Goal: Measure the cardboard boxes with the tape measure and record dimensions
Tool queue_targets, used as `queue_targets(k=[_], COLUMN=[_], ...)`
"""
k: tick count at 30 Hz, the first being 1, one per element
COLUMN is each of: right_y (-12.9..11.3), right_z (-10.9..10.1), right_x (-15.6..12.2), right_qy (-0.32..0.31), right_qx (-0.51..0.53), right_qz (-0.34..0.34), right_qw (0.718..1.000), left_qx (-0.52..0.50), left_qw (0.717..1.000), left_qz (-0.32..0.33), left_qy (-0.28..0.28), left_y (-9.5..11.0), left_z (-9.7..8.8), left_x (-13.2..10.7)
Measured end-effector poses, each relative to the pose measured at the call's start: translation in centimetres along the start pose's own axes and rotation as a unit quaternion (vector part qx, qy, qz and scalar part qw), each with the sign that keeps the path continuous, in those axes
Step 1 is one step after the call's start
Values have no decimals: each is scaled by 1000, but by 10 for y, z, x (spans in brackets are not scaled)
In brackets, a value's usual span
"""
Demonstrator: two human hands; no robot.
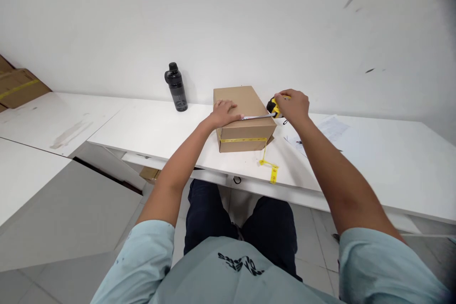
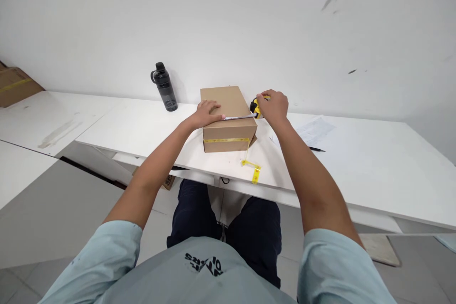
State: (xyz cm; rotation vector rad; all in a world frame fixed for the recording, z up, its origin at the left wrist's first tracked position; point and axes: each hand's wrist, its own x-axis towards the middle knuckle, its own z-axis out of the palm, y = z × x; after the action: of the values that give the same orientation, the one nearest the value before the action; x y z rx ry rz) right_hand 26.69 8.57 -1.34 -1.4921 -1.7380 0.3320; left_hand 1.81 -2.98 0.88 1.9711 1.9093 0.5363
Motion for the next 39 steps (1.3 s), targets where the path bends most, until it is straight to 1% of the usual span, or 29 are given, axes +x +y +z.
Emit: queue_targets(k=[4, 9, 14, 18, 22, 26, 32, 39], right_y=[16, 32, 40, 44, 48, 48, 45, 50], right_z=[5, 17, 32, 38, 37, 33, 30, 29], right_x=[-12, -31, -43, -46, -50, -54, -61, -60], right_qy=[71, 159, 205, 233, 232, 222, 189, 181], right_qx=[29, 60, 102, 82, 51, 67, 62, 50], right_qz=[-37, -54, -65, -77, -84, -92, -64, -85], right_qw=[996, 984, 971, 966, 968, 968, 978, 979], left_qx=[12, 10, 15, 12, 2, -2, -7, -3], left_qw=[1000, 1000, 1000, 1000, 1000, 1000, 1000, 1000], left_qz=[-4, -3, -4, -3, -4, -7, -6, -7], left_qy=[-2, -3, -5, -3, -4, -2, -4, -3], left_y=[0, 1, 2, 1, 0, 0, 3, 5], left_z=[1, 1, 0, 1, 1, 2, 0, 0], left_x=[3, 3, 2, 2, 1, 2, -1, -1])
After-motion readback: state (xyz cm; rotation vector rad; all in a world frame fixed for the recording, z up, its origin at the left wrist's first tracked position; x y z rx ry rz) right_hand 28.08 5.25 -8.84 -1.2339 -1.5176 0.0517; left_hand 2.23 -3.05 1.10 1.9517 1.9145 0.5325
